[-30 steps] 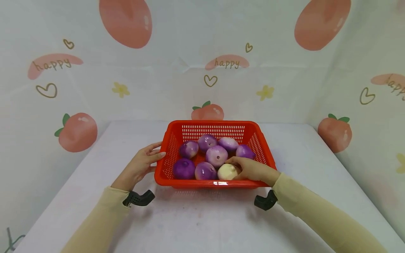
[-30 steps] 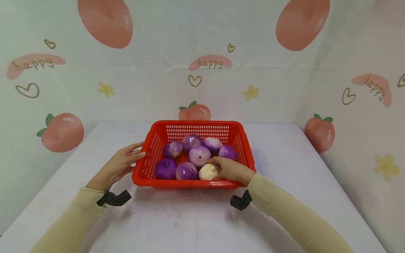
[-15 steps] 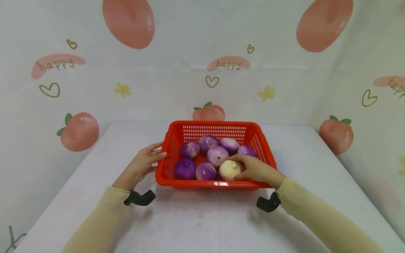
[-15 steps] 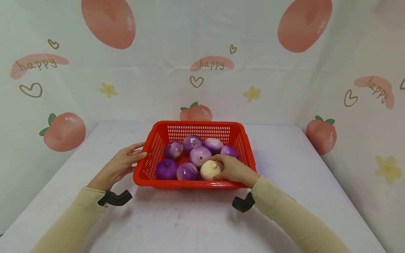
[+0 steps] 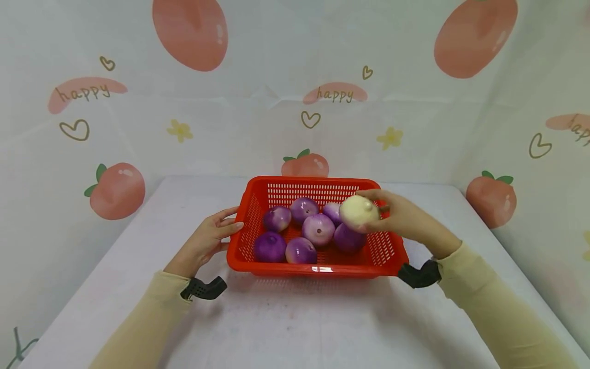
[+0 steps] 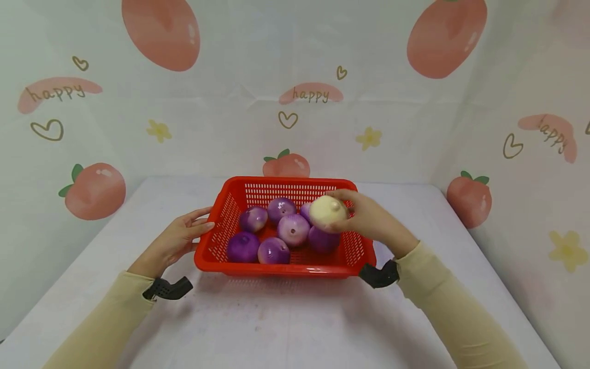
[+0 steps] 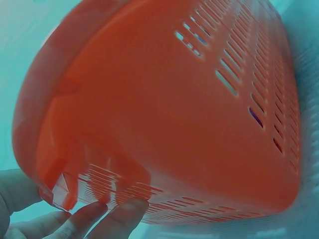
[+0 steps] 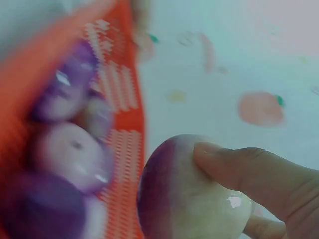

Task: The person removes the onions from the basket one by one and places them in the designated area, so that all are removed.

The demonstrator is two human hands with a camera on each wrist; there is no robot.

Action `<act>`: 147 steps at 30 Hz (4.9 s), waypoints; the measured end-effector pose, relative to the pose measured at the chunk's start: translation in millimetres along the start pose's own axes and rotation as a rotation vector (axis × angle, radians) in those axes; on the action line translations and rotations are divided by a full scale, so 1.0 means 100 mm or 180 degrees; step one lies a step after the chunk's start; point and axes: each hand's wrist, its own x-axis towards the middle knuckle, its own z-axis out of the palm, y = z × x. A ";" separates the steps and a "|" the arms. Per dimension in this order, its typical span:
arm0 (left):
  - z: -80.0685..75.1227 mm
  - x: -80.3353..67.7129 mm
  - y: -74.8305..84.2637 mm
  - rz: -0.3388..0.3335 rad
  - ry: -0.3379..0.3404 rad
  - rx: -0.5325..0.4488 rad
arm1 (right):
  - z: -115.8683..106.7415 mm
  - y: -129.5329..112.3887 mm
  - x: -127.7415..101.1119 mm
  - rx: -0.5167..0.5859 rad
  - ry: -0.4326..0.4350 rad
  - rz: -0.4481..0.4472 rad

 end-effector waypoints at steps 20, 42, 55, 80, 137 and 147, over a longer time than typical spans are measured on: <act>0.00 0.02 -0.06 0.0014 0.0047 -0.0016 | -0.85 0.79 0.35 0.0533 0.1008 0.0522; -0.01 0.02 -0.06 0.0059 -0.0020 -0.0003 | -0.17 1.83 0.35 0.0626 0.1110 0.0807; 0.00 0.02 -0.05 0.0035 0.0004 0.0003 | -0.09 1.89 0.39 0.0831 0.1128 0.0823; 0.00 0.01 -0.05 0.0044 0.0029 0.0025 | -0.11 1.97 0.40 0.1070 0.0794 0.1034; 0.00 0.02 -0.03 -0.0004 0.0072 -0.0022 | -0.49 1.75 0.25 0.1121 0.0868 0.0804; -0.01 0.03 -0.04 0.0004 0.0042 -0.0033 | -0.51 0.94 0.17 0.1560 0.1068 0.0137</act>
